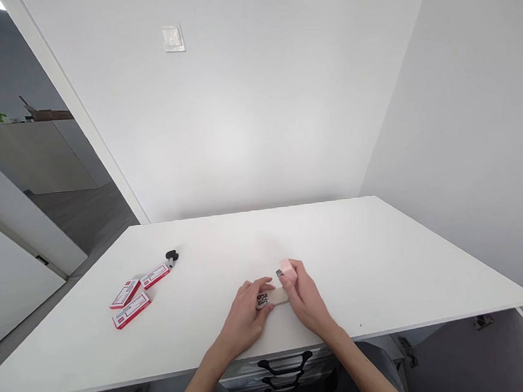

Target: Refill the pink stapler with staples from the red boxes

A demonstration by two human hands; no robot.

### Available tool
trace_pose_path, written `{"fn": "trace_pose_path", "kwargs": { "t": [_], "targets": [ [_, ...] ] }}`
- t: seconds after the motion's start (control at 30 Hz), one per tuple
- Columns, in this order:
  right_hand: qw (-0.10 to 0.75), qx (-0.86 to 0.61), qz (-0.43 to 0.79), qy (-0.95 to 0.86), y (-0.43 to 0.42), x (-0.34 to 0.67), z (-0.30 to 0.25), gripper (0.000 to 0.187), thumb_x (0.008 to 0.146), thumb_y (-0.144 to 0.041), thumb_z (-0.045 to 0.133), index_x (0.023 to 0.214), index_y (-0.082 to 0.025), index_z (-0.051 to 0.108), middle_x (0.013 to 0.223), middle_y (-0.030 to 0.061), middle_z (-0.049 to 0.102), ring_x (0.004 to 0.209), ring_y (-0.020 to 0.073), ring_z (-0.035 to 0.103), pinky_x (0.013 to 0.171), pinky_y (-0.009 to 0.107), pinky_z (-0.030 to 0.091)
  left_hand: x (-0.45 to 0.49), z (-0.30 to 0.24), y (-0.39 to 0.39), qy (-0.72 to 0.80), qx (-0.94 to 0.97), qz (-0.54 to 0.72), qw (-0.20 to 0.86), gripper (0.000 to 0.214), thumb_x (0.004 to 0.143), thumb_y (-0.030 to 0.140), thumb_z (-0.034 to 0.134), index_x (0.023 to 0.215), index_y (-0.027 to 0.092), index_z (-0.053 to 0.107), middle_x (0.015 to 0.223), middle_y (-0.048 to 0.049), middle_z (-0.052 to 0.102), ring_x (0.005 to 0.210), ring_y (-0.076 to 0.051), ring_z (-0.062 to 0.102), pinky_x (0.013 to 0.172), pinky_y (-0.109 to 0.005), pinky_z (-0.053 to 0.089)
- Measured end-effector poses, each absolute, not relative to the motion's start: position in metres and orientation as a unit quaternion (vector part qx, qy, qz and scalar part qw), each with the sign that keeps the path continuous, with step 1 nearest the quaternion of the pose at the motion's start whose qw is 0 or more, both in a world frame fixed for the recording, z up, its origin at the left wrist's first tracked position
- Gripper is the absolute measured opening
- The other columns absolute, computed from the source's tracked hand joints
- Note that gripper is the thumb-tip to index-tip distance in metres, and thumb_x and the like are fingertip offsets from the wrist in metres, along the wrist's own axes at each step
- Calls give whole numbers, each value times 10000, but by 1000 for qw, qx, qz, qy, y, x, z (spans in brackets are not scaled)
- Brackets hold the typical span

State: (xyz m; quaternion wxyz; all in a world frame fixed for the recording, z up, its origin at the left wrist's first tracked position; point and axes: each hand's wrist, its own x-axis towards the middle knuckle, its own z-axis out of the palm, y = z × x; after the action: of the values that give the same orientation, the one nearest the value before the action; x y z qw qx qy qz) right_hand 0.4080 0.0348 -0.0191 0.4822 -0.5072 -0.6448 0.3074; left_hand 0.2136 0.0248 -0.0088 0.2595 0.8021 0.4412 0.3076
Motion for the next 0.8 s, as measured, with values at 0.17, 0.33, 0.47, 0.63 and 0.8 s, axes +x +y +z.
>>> {"fn": "trace_pose_path", "kwargs": {
  "t": [0.17,0.33,0.47,0.63,0.8],
  "targets": [
    [578,-475,396,-532,38,410,-12,410,1042,-610,317,1270,-288,424,915,13,610,740,187,584,705,338,531,214,-7,25,443,800,312,259,396,919,177,556,1305,266,551,1249,-68,687,1164,-292,568,996,-497,472],
    [595,-460,441,-489,41,411,-8,448,1016,-675,315,1264,-313,405,941,24,648,771,208,624,776,391,559,215,-9,25,464,786,326,246,357,925,158,528,1268,254,561,1261,-76,668,1195,-290,561,1018,-507,463],
    [616,-439,447,-478,44,411,-12,472,1001,-704,306,1216,-300,419,929,30,653,797,224,647,815,416,555,215,-10,25,472,784,332,231,328,924,148,527,1234,245,567,1261,-76,659,1207,-281,559,1036,-503,455],
    [624,-423,453,-476,44,411,-13,453,1016,-689,260,1183,-304,430,925,24,658,783,218,643,816,406,537,216,-8,23,466,791,340,205,271,951,206,545,1219,243,561,1266,-74,645,1222,-277,552,1035,-477,458],
    [618,-441,431,-488,43,410,-15,451,1028,-668,258,1223,-296,424,927,17,659,760,201,639,809,384,528,232,9,28,430,808,363,176,228,1011,270,493,1225,259,570,1241,-57,651,1161,-248,582,1007,-430,468]
  ]
}}
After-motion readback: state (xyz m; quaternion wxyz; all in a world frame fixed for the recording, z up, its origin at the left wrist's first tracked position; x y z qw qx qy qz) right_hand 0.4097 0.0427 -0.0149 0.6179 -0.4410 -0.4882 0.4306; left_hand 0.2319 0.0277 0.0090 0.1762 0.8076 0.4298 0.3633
